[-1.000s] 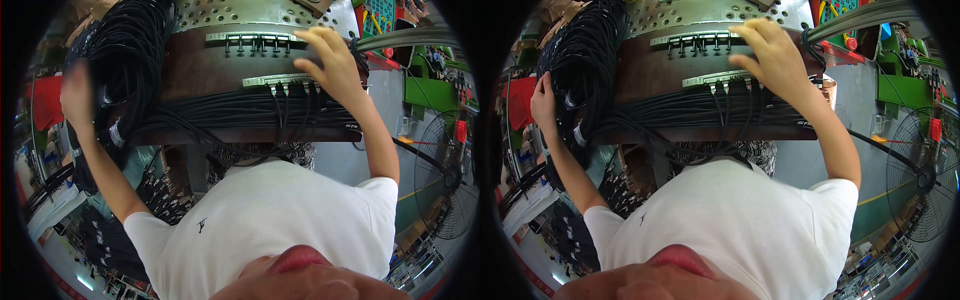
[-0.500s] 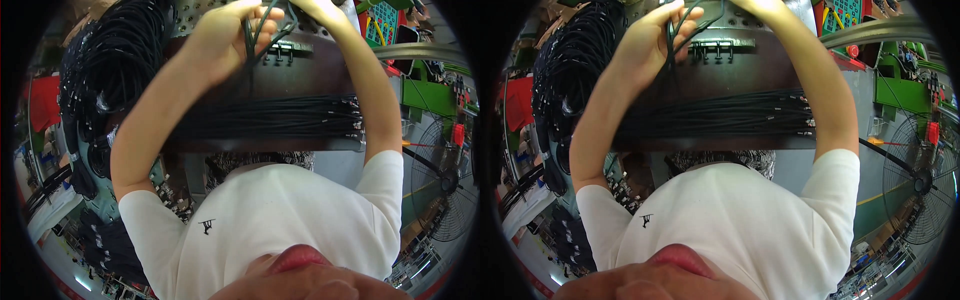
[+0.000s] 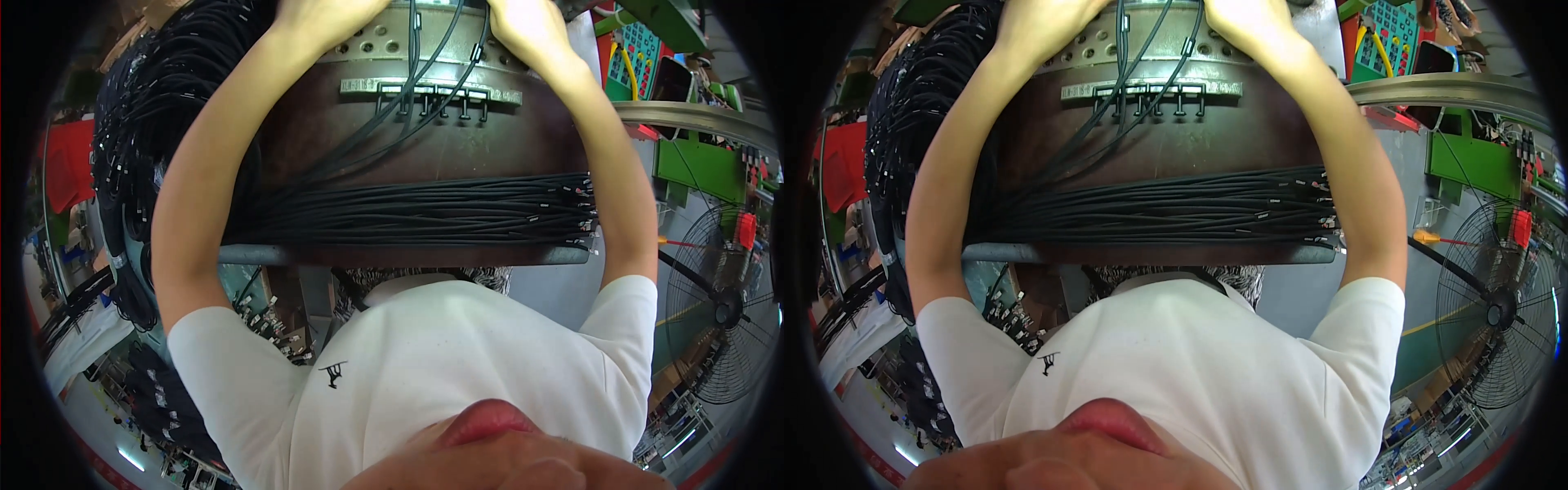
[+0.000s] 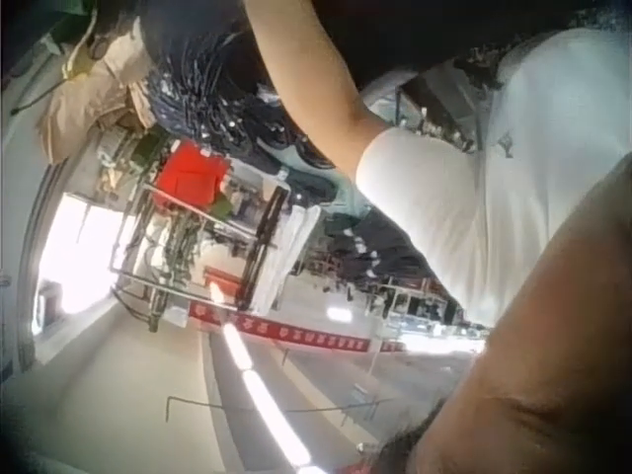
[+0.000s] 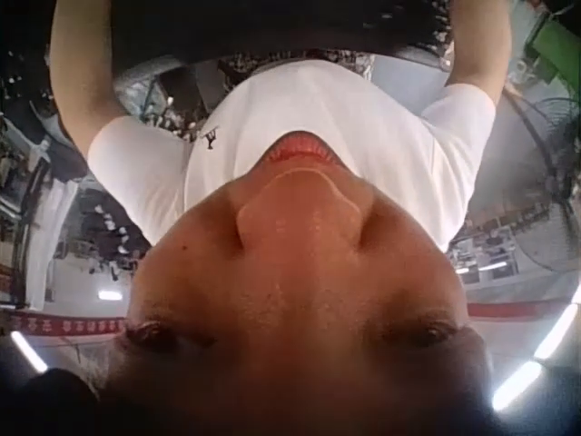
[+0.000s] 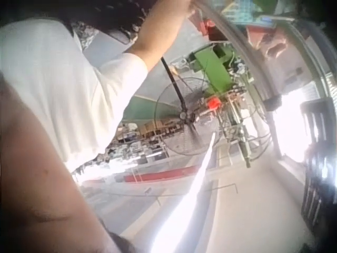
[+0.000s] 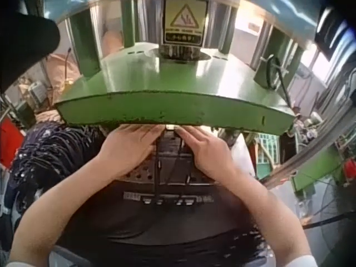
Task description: Plugging multiple black cables into a connection hub on a factory workbench.
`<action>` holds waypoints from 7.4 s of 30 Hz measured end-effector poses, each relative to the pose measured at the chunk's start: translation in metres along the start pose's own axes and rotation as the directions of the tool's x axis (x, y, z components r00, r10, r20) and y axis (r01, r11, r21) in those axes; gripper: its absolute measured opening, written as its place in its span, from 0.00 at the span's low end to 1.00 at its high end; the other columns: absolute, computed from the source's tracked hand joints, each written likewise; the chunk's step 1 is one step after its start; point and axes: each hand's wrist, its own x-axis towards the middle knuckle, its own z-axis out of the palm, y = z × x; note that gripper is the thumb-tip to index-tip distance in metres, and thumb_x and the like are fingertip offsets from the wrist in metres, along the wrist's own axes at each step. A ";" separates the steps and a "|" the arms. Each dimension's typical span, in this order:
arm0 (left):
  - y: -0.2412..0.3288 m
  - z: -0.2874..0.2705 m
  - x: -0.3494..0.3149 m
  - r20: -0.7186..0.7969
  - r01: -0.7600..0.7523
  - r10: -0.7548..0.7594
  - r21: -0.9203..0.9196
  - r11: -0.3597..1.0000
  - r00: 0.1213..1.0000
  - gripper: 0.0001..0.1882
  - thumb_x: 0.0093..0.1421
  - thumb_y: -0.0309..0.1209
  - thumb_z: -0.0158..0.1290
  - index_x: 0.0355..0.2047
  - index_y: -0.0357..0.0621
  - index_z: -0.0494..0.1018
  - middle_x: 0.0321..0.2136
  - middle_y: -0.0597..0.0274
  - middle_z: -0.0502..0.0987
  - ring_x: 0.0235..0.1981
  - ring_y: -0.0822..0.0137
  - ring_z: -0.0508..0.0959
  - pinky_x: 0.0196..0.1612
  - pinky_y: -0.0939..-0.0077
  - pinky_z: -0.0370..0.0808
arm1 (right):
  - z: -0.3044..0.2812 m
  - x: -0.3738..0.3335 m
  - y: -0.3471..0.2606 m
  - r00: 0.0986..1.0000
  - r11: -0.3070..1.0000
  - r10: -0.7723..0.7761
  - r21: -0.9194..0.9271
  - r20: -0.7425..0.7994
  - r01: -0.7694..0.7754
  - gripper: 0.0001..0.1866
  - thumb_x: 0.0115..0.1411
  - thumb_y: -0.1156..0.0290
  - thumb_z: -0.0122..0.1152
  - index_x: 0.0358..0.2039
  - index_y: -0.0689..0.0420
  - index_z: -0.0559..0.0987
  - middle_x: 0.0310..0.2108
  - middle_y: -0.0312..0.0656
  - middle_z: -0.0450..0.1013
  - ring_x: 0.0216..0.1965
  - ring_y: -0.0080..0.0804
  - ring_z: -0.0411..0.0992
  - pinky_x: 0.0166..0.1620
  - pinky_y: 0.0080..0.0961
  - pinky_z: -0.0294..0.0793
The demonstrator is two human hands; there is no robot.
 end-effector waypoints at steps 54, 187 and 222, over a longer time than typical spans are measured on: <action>0.171 -0.140 -0.263 0.874 0.901 -0.418 -0.050 0.430 0.248 0.19 0.57 0.35 0.51 0.46 0.37 0.76 0.46 0.40 0.75 0.49 0.40 0.74 0.54 0.51 0.68 | -0.031 -0.416 -0.115 0.646 0.649 0.745 0.041 0.167 -0.760 0.17 0.58 0.74 0.60 0.49 0.62 0.75 0.48 0.49 0.73 0.50 0.46 0.69 0.55 0.39 0.67; 0.202 -0.161 -0.074 0.921 0.224 -0.007 -0.101 -0.969 0.389 0.19 0.73 0.44 0.38 0.43 0.41 0.71 0.17 0.73 0.62 0.17 0.82 0.57 0.20 0.86 0.55 | -0.032 -0.115 -0.079 0.990 0.996 0.075 0.043 0.120 -0.080 0.18 0.54 0.64 0.67 0.44 0.56 0.78 0.40 0.43 0.73 0.43 0.44 0.71 0.45 0.36 0.73; 0.184 -0.176 -0.086 0.885 0.388 0.148 -0.040 -0.921 0.442 0.21 0.72 0.43 0.41 0.37 0.35 0.73 0.23 0.63 0.73 0.25 0.75 0.73 0.28 0.80 0.73 | -0.056 -0.105 -0.147 0.978 0.978 -0.202 0.032 -0.053 0.204 0.17 0.47 0.75 0.62 0.40 0.57 0.78 0.34 0.36 0.74 0.35 0.35 0.74 0.37 0.28 0.73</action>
